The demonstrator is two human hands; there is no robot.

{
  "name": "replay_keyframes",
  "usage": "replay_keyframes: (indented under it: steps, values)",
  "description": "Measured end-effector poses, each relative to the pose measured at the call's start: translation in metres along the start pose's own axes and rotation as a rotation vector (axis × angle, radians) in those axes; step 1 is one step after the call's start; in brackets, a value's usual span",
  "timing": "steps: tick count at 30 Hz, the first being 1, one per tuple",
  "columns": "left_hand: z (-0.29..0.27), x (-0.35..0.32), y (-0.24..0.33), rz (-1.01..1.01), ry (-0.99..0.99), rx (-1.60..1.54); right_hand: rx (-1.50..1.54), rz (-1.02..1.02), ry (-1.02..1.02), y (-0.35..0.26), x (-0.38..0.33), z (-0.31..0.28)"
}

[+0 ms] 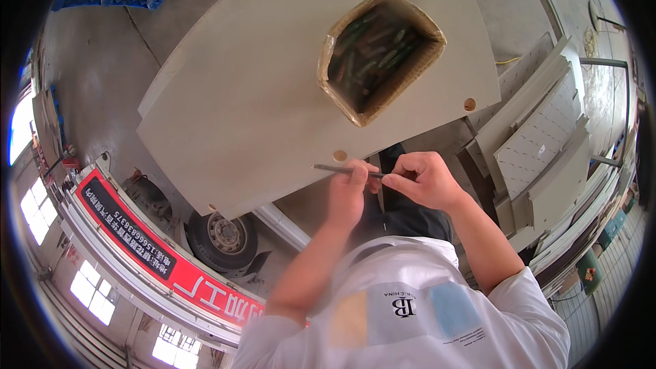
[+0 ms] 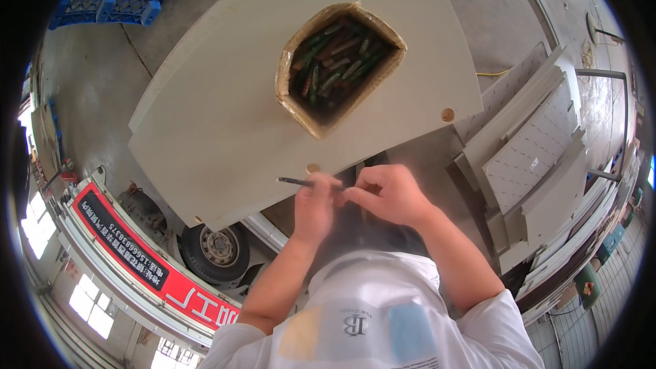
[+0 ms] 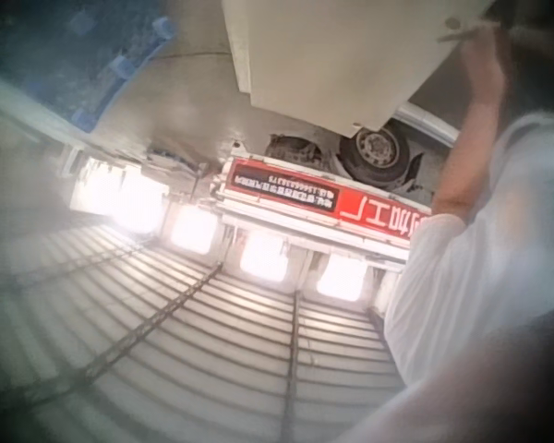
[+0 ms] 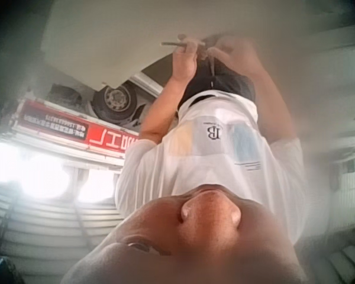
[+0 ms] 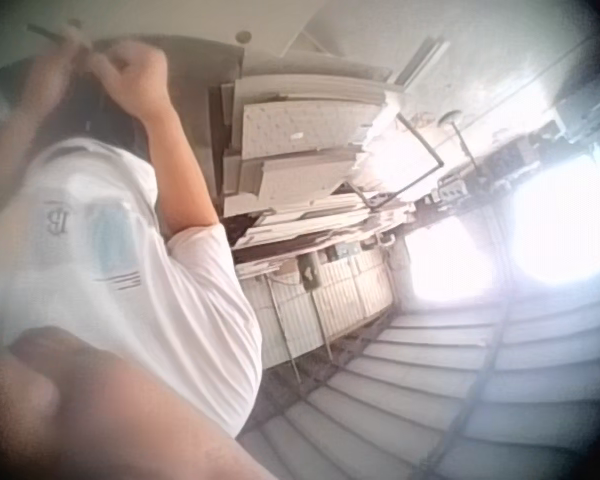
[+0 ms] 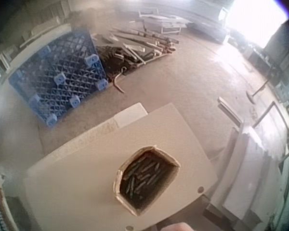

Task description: The person marks a position on a wood panel using a marker, selects a metal hinge component from a box, and cleans the component using a metal file.

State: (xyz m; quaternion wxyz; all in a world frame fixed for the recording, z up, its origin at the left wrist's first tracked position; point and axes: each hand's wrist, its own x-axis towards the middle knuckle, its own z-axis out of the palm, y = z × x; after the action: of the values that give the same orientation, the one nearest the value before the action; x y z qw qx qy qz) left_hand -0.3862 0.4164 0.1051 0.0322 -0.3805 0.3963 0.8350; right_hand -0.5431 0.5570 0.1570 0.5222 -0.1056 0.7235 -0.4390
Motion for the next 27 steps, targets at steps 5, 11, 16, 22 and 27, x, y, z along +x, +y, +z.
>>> replay_keyframes:
  steps: [5,11,16,22,27]
  values:
    - [-0.012,0.001,0.004,-0.109,0.022,-0.264,0.113,-0.146,0.027,0.007,0.008,0.023]
    - [-0.012,-0.001,0.016,-0.110,0.104,-0.299,0.329,-0.083,0.059,0.005,0.008,0.048]
    - [-0.018,0.008,0.022,-0.129,0.153,-0.461,0.380,-0.138,0.001,0.020,-0.001,0.047]
    - [-0.086,0.065,0.034,0.271,0.250,0.132,-0.401,-0.157,-0.164,0.040,-0.016,0.031]
    - [-0.128,0.091,0.039,0.175,0.313,0.270,-0.960,-0.050,-0.300,0.042,-0.029,0.035]
